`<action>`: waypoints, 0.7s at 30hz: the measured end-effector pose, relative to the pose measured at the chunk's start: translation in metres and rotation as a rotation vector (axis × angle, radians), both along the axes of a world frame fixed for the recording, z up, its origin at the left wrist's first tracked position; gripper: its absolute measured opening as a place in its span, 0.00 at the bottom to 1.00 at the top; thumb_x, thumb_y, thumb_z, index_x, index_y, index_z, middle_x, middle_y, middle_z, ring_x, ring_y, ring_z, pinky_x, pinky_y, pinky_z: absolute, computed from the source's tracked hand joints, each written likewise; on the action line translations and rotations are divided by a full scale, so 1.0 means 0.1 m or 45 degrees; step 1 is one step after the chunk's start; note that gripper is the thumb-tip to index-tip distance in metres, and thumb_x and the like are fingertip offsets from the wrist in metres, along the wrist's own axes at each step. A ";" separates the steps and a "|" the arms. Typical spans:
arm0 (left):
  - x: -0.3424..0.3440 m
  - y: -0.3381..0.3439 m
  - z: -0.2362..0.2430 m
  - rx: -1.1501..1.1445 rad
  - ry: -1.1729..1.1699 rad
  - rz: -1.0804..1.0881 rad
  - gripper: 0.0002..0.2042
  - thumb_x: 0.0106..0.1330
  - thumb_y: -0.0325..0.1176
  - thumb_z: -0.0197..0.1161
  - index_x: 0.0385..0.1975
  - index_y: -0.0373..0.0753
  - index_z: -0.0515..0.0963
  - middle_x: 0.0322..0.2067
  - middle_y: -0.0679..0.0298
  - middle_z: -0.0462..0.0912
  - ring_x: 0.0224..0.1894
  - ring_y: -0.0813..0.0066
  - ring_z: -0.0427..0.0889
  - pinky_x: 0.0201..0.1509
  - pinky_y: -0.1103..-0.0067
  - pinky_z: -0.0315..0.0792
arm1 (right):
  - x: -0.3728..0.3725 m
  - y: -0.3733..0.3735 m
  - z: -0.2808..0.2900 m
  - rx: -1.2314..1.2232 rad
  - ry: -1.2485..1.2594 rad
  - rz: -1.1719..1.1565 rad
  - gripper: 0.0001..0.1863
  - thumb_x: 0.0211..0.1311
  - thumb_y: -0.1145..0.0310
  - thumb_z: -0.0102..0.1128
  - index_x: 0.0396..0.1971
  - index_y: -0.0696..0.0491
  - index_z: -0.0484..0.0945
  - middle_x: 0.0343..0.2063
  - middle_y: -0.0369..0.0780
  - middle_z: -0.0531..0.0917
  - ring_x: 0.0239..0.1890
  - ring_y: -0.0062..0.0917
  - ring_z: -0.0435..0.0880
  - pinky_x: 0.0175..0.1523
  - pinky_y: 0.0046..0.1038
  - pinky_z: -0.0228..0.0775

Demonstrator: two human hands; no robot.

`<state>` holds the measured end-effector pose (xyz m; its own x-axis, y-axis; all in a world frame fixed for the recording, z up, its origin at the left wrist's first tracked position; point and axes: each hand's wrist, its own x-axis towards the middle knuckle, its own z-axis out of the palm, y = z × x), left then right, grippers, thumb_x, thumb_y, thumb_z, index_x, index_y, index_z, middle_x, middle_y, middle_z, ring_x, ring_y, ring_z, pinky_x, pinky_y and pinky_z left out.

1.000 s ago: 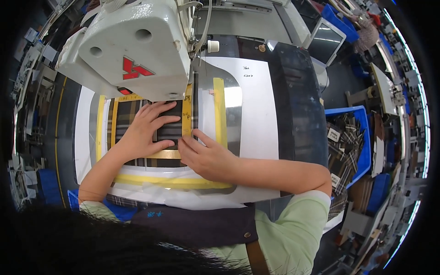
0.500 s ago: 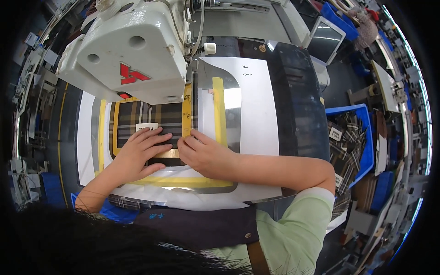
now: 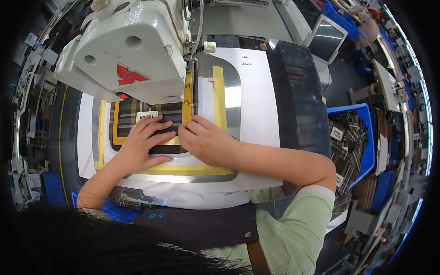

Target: Using an industrial sewing machine to stitch fabric pieces for a bag.

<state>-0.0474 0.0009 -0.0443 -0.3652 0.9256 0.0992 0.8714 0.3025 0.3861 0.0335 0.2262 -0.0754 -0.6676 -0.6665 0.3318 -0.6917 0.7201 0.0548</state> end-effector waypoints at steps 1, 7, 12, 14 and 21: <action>-0.03 0.03 -0.02 0.008 -0.004 0.007 0.25 0.53 0.48 0.65 0.50 0.45 0.75 0.54 0.62 0.71 0.61 0.58 0.64 0.67 0.61 0.54 | -0.03 0.02 -0.01 -0.006 -0.005 -0.023 0.15 0.53 0.66 0.58 0.37 0.59 0.76 0.43 0.42 0.76 0.44 0.29 0.73 0.55 0.33 0.65; -0.20 0.07 0.07 0.040 0.009 0.048 0.24 0.52 0.48 0.67 0.48 0.44 0.76 0.53 0.61 0.72 0.60 0.58 0.65 0.66 0.60 0.55 | -0.18 0.05 0.07 -0.166 -0.054 -0.103 0.14 0.52 0.67 0.60 0.39 0.57 0.77 0.40 0.40 0.76 0.43 0.29 0.73 0.54 0.32 0.66; -0.31 0.13 0.02 0.048 -0.008 0.064 0.26 0.47 0.44 0.69 0.48 0.42 0.76 0.52 0.60 0.72 0.54 0.56 0.67 0.60 0.65 0.60 | -0.29 0.13 0.02 -0.292 -0.110 -0.106 0.14 0.50 0.69 0.62 0.38 0.57 0.78 0.39 0.40 0.76 0.41 0.30 0.76 0.50 0.31 0.69; -0.33 0.16 0.04 0.051 0.035 0.084 0.24 0.52 0.48 0.67 0.47 0.43 0.77 0.49 0.58 0.73 0.55 0.54 0.67 0.61 0.64 0.59 | -0.33 0.16 0.01 -0.346 -0.029 -0.085 0.13 0.49 0.71 0.62 0.36 0.58 0.78 0.37 0.40 0.77 0.39 0.31 0.77 0.46 0.31 0.71; -0.47 0.18 -0.01 -0.045 0.023 0.155 0.27 0.52 0.51 0.65 0.49 0.40 0.77 0.40 0.51 0.75 0.46 0.55 0.72 0.54 0.66 0.64 | -0.47 0.25 0.01 -0.367 0.029 -0.099 0.10 0.49 0.72 0.57 0.33 0.59 0.78 0.34 0.40 0.78 0.36 0.30 0.78 0.43 0.28 0.72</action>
